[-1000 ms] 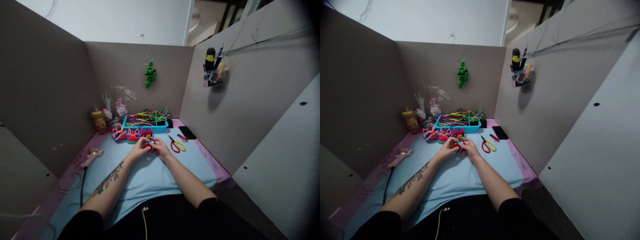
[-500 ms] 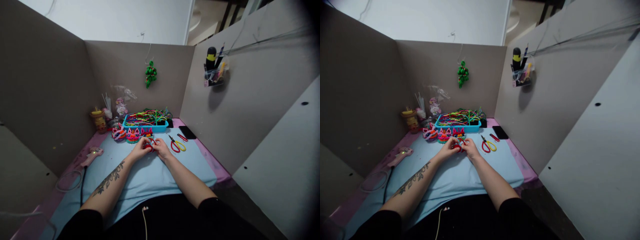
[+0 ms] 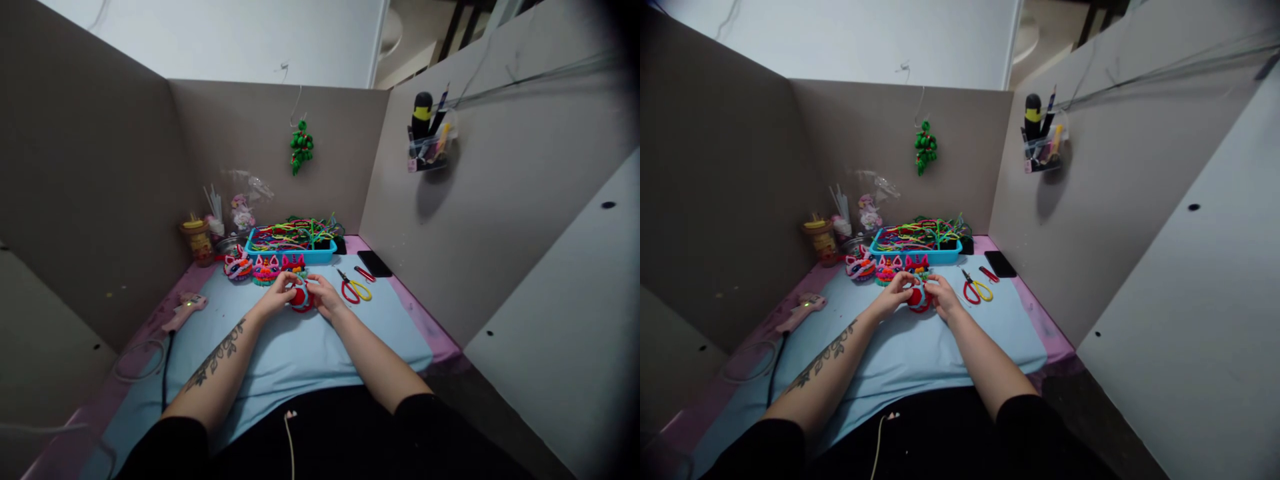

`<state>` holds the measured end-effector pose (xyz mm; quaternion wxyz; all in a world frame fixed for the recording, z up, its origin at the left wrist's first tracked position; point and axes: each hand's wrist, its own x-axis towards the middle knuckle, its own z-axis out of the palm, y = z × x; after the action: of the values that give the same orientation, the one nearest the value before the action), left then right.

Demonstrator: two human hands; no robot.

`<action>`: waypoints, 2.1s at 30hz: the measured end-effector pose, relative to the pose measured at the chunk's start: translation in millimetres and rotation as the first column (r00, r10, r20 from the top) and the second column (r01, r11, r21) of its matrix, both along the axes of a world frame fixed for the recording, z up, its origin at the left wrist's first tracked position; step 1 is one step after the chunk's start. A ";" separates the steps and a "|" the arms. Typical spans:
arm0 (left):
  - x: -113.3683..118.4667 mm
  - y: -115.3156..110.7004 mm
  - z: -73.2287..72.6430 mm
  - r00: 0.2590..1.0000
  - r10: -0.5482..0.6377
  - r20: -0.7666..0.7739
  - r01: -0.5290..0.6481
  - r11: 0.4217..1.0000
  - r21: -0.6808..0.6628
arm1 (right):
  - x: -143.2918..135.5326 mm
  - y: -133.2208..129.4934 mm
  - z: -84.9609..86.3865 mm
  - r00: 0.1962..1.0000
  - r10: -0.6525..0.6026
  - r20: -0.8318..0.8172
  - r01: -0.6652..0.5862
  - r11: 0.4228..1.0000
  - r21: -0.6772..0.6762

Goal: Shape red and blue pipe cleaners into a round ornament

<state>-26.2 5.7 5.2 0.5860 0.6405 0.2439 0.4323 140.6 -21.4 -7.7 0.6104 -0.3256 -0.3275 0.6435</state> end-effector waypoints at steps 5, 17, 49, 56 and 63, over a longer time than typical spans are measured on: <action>-1.1 -1.0 1.1 1.000 -0.027 -0.016 0.027 0.999 0.031 | -1.3 -1.5 -1.3 0.996 0.080 0.034 -0.080 0.997 0.013; -3.1 -0.9 2.9 1.000 -0.015 0.009 0.015 0.997 0.071 | -1.8 -0.8 -5.8 0.980 0.185 0.075 -0.186 0.982 0.010; -1.4 4.9 4.4 0.982 0.174 -0.077 -0.189 0.940 -0.283 | 0.5 7.2 -4.1 0.998 -0.065 -0.016 0.067 0.982 0.178; -1.9 1.6 5.9 0.991 0.128 -0.049 -0.137 0.916 -0.376 | -0.7 5.3 -2.0 0.999 -0.051 0.009 0.049 0.980 0.192; 0.4 -3.1 9.6 0.991 0.124 -0.044 -0.131 0.909 -0.395 | -2.2 2.8 0.7 0.998 -0.049 0.030 0.042 0.980 0.197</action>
<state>-25.8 2.6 14.8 0.6721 0.4949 0.3728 0.4054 138.4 -18.5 -7.0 0.6484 -0.2823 -0.3921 0.5883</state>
